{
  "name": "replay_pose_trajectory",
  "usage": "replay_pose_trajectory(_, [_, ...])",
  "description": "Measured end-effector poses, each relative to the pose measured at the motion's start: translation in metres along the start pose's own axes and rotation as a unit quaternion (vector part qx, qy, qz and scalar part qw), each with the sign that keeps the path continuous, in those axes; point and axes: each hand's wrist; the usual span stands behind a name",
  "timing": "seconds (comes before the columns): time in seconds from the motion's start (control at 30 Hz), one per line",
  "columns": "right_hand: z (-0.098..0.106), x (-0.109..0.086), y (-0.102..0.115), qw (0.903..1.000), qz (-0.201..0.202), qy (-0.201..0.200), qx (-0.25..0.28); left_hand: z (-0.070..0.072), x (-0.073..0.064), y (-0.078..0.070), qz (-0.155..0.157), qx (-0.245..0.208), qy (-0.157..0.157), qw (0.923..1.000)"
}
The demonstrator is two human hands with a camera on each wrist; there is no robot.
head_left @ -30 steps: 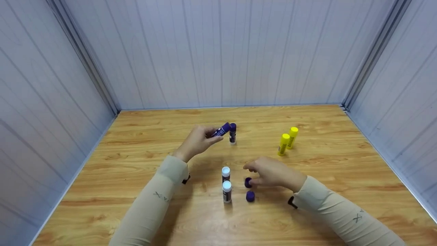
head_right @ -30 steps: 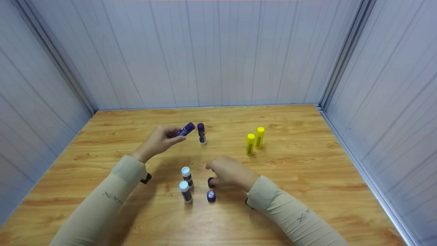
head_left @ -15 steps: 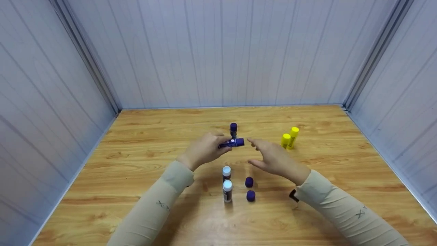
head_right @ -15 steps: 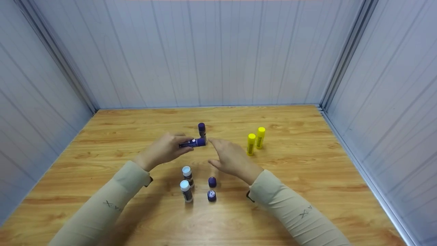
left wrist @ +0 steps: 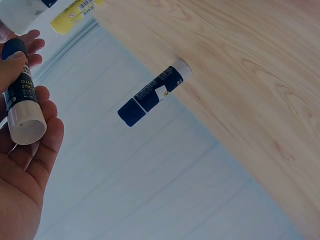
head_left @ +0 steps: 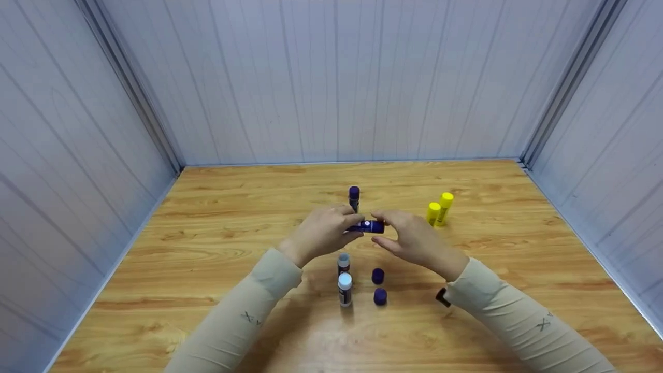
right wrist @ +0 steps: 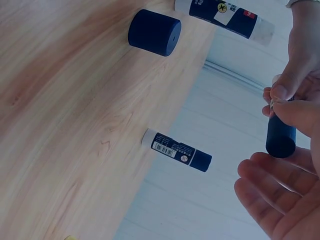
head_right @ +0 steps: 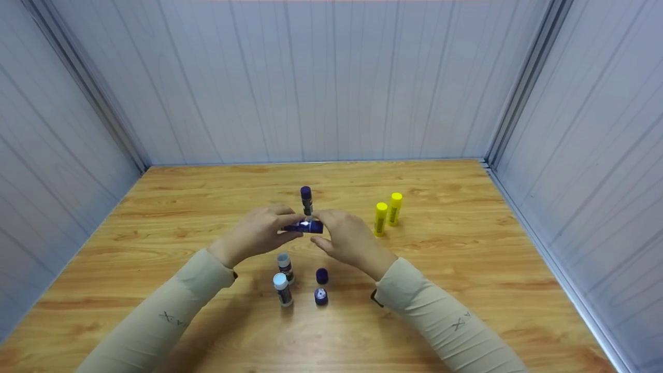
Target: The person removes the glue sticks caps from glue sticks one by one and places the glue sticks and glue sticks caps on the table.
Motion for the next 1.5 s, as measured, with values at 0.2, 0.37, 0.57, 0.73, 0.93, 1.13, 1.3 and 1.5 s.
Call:
replay_pose_trajectory(0.2, [-0.001,0.0,0.001,0.9988,0.035,-0.034,0.008,0.001,0.0,-0.004,-0.004,0.016,-0.01,0.9998])
replay_pose_trajectory(0.37, [0.001,0.0,0.002,0.9967,0.05,-0.052,0.037,0.003,0.005,-0.011,0.035,0.05,0.008,0.9981])
replay_pose_trajectory(0.57, [0.004,0.003,0.011,0.9927,0.047,-0.06,0.094,0.002,0.012,-0.02,0.075,0.155,-0.01,0.985])
replay_pose_trajectory(0.73, [0.005,0.003,0.015,0.9881,0.039,-0.053,0.14,0.0,0.016,-0.026,0.093,0.222,-0.046,0.9695])
replay_pose_trajectory(0.93, [0.01,0.003,0.021,0.9804,0.023,-0.043,0.191,-0.002,0.016,-0.028,0.09,0.267,-0.082,0.9561])
replay_pose_trajectory(1.13, [0.01,0.003,0.021,0.9799,0.062,-0.056,0.181,-0.002,0.015,-0.029,0.086,0.271,-0.098,0.9536])
replay_pose_trajectory(1.3, [0.009,0.002,0.019,0.9814,0.117,-0.078,0.131,-0.001,0.014,-0.03,0.084,0.268,-0.094,0.9551])
replay_pose_trajectory(1.5, [0.008,0.001,0.016,0.983,0.143,-0.078,0.086,0.0,0.013,-0.025,0.078,0.244,-0.059,0.965])
Point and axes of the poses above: each hand's wrist, its own x-axis towards the middle knuckle, its own z-axis out of the back of the hand, y = z × x, and after that the axes turned 8 degrees about y, right-handed
